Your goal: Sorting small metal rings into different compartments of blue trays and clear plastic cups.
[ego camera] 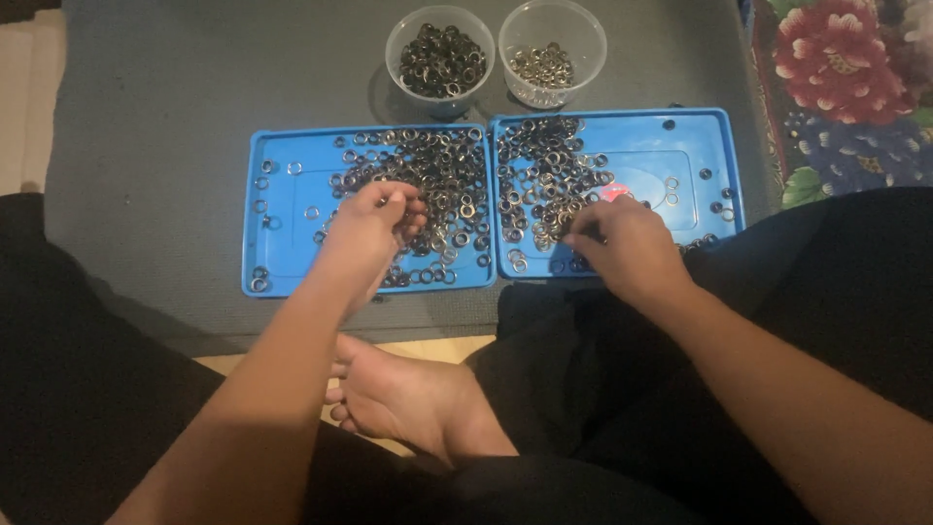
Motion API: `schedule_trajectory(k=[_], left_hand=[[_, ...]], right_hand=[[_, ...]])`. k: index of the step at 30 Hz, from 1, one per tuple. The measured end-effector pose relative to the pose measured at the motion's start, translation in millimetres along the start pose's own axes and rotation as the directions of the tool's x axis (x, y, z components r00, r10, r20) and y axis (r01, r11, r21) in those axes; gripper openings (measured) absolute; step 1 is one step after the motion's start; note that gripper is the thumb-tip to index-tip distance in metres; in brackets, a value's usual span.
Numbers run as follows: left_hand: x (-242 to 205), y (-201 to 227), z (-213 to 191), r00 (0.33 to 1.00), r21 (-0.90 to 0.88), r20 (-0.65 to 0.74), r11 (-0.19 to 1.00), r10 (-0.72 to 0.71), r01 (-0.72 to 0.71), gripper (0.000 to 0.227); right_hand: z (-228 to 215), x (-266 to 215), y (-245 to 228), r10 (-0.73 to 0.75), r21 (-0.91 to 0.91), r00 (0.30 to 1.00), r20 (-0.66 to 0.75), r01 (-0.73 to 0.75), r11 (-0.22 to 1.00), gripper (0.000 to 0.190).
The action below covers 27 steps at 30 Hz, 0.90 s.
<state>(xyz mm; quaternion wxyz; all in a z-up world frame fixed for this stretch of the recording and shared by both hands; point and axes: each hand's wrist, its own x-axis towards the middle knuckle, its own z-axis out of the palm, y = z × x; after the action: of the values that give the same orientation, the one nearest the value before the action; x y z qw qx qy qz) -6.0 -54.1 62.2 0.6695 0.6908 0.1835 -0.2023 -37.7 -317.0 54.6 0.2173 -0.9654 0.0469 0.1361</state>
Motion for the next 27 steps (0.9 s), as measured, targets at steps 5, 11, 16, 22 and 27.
schedule_trajectory(k=[5, 11, 16, 22, 27], left_hand=[[14.2, -13.5, -3.8, 0.998, 0.143, -0.056, 0.990, 0.021, -0.013, 0.033], [6.5, -22.1, -9.0, 0.972, 0.677, -0.038, 0.721, 0.230, -0.144, 0.051], [4.3, -30.5, -3.2, 0.965, 0.826, 0.093, 0.522, 0.244, -0.212, 0.033], [13.0, -41.0, -5.0, 0.965, 0.882, 0.060, 0.438, 0.256, -0.171, 0.010], [10.3, -32.7, -8.7, 0.947, 0.830, 0.006, 0.527, 0.322, -0.184, 0.018]], right_hand=[[-6.0, -4.6, -6.9, 0.061, 0.036, 0.998, -0.029, -0.060, 0.998, 0.027], [-1.0, -1.1, -6.6, 0.024, 0.010, 1.000, -0.020, -0.024, 1.000, 0.029], [0.3, -2.5, -3.3, 0.022, 0.004, 0.998, -0.051, -0.021, 1.000, 0.023], [6.0, 3.8, 14.8, 0.048, 0.062, 0.990, -0.130, -0.040, 0.997, 0.022], [7.4, 2.0, 16.7, 0.127, 0.233, 0.976, -0.175, -0.084, 0.969, 0.023]])
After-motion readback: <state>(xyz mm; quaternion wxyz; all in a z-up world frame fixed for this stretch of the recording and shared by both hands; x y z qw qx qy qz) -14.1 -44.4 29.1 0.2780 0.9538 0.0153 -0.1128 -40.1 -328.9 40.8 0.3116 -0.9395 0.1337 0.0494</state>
